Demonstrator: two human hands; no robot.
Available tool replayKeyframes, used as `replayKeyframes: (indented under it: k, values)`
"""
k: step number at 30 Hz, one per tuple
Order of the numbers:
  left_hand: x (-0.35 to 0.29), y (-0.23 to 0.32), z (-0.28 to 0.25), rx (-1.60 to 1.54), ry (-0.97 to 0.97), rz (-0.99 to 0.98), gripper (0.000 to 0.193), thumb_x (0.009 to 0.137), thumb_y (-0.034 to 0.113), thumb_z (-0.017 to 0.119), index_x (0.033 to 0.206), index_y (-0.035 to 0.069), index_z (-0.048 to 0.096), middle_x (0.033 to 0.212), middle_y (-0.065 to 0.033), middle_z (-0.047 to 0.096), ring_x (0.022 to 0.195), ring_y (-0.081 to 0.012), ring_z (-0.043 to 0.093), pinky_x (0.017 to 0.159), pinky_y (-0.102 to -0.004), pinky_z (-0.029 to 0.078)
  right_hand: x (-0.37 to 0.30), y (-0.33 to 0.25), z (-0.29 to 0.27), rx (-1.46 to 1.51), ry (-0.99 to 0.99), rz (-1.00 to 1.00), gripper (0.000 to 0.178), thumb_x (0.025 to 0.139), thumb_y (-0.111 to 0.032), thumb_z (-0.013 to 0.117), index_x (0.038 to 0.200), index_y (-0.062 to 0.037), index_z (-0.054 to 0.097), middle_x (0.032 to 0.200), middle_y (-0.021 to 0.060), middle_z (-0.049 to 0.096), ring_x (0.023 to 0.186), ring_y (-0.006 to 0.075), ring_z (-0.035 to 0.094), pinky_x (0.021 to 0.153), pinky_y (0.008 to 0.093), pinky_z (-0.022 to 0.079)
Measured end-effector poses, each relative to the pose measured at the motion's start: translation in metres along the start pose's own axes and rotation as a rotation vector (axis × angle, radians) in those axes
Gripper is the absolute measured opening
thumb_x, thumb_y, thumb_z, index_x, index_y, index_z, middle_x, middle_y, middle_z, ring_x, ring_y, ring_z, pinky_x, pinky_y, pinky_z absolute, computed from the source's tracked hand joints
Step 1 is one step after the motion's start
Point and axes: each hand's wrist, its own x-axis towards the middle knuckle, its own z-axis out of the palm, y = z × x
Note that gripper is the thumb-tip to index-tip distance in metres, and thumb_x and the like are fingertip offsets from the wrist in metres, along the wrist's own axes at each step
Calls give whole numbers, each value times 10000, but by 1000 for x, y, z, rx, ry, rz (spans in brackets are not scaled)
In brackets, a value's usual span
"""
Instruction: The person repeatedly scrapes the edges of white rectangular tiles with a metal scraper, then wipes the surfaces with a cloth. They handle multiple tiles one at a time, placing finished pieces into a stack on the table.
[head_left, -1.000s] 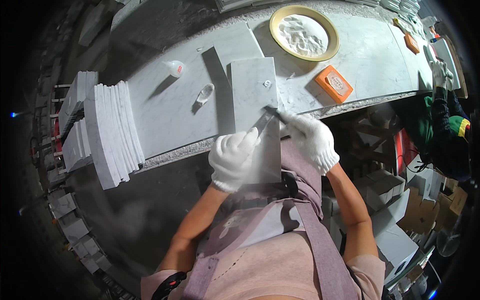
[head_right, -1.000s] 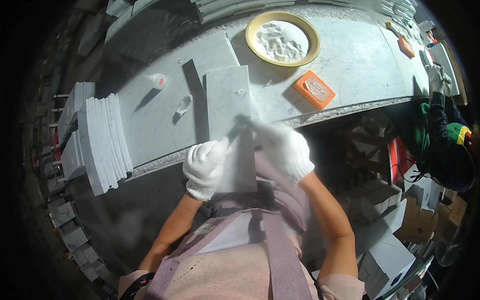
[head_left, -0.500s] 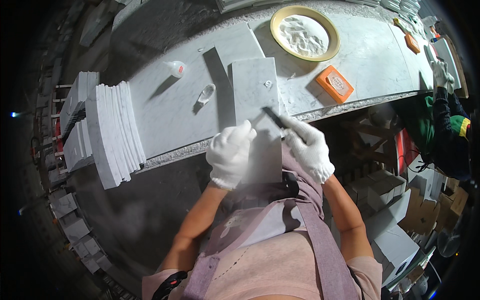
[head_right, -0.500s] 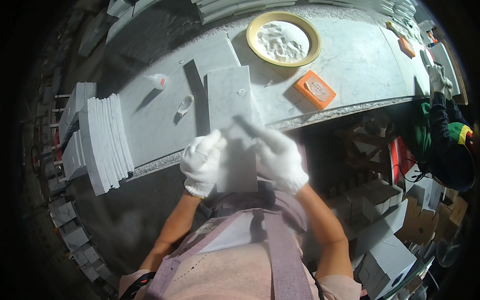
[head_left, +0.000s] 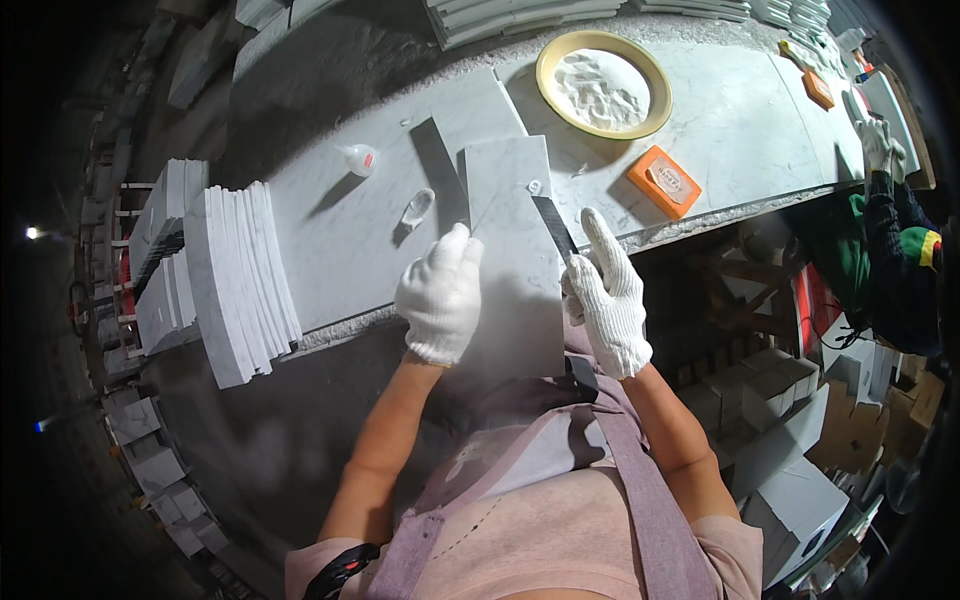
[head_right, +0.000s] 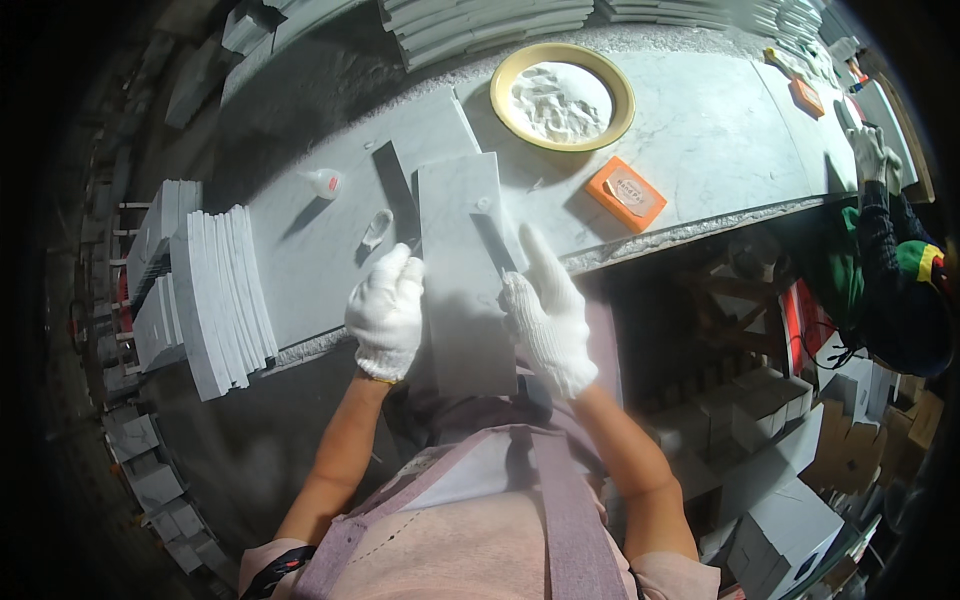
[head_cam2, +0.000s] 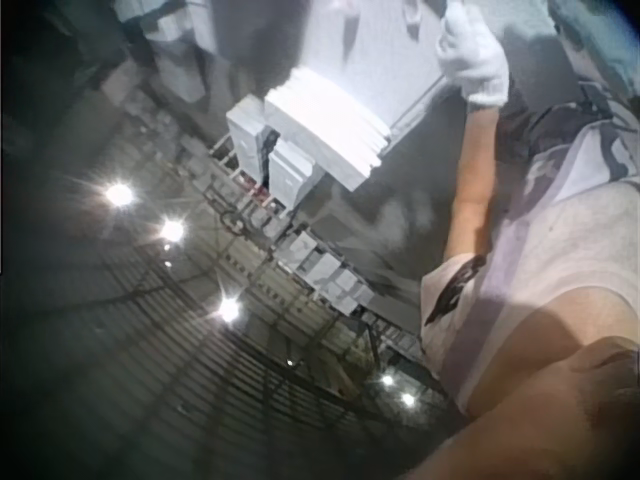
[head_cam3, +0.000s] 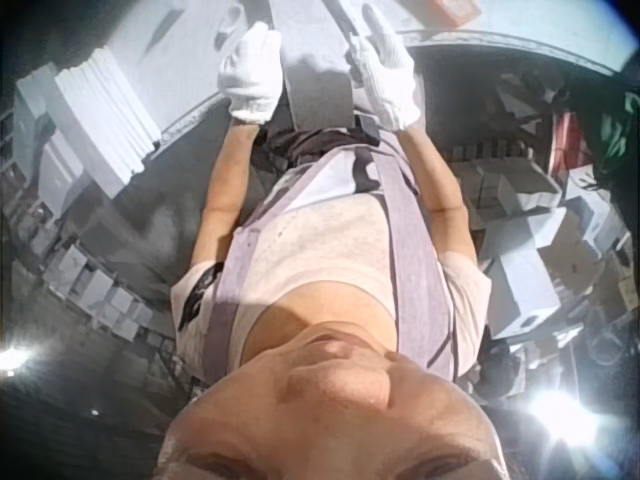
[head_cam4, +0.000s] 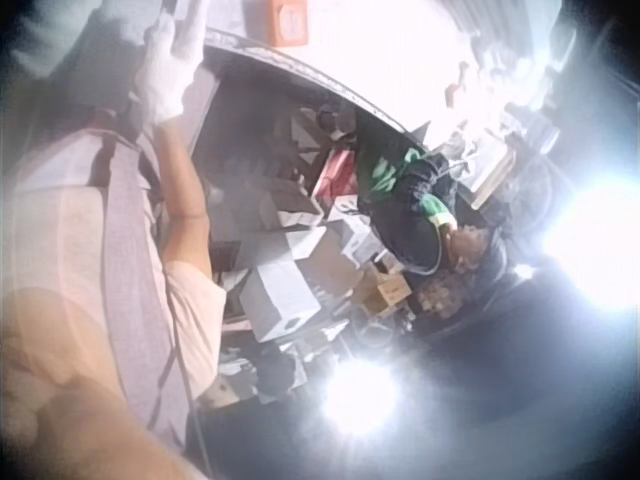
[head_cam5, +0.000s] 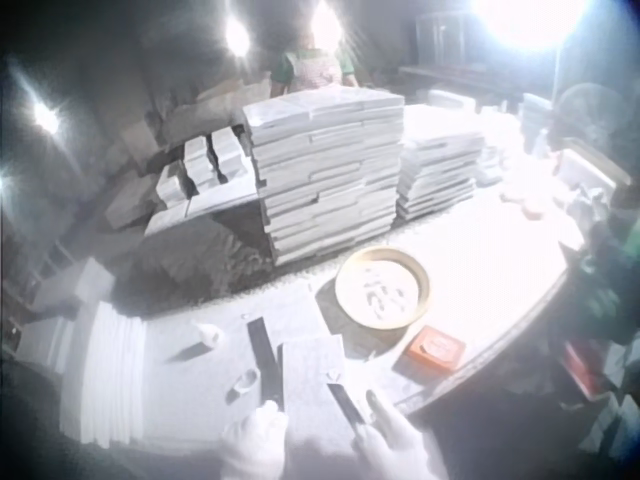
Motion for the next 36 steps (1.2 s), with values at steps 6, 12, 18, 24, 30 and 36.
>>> replayKeyframes:
  k: [6, 12, 18, 24, 30, 36]
  values:
    - [-15, 6, -4, -31, -48, 339, 309, 884, 90, 851, 1175, 60, 751, 915, -113, 763, 791, -326, 741, 724, -433, 597, 2, -2, 4, 100, 11, 27, 680, 1087, -174, 642, 1690, -92, 336, 867, -19, 583, 642, 40, 491, 559, 203, 430]
    - [1, -8, -2, -337, 24, -155, 276, 1008, 66, 702, 1278, 13, 705, 901, -111, 772, 766, -178, 727, 725, -343, 594, 16, 0, -14, 1084, -197, 403, 308, 1159, -190, 476, 1413, -43, 569, 752, -20, 535, 542, 53, 413, 509, 199, 409]
    - [1, 13, -3, -97, -19, 235, 299, 907, 187, 815, 1198, 153, 753, 953, -57, 779, 858, -282, 751, 814, -406, 591, 15, 0, -19, 1234, -338, 532, 367, 1169, -226, 446, 1479, -63, 558, 717, -21, 534, 504, 42, 449, 429, 186, 410]
    - [74, -7, 2, -85, -207, -102, 246, 1021, 229, 719, 1208, 69, 733, 779, -93, 725, 705, -200, 710, 717, -352, 572, 47, -44, -71, 239, 167, -222, 512, 1077, -239, 683, 1526, -21, 568, 927, -17, 696, 661, -28, 546, 494, 113, 434]
    - [175, 26, 32, 101, -424, -1, 297, 1045, 367, 592, 1058, 109, 737, 992, -185, 780, 890, -397, 766, 768, -504, 617, 106, -106, -111, -422, 214, -303, 292, 1051, -187, 718, 1289, -21, 745, 853, -24, 672, 649, 25, 561, 562, 206, 464]
    - [235, 30, 102, 100, -651, 72, 449, 997, 417, 537, 1127, 34, 731, 1108, -242, 745, 1061, -426, 717, 908, -514, 563, 165, -121, -121, -1040, 242, -460, 248, 1008, -221, 680, 1170, -62, 780, 1004, 161, 776, 841, 293, 737, 783, 379, 569]
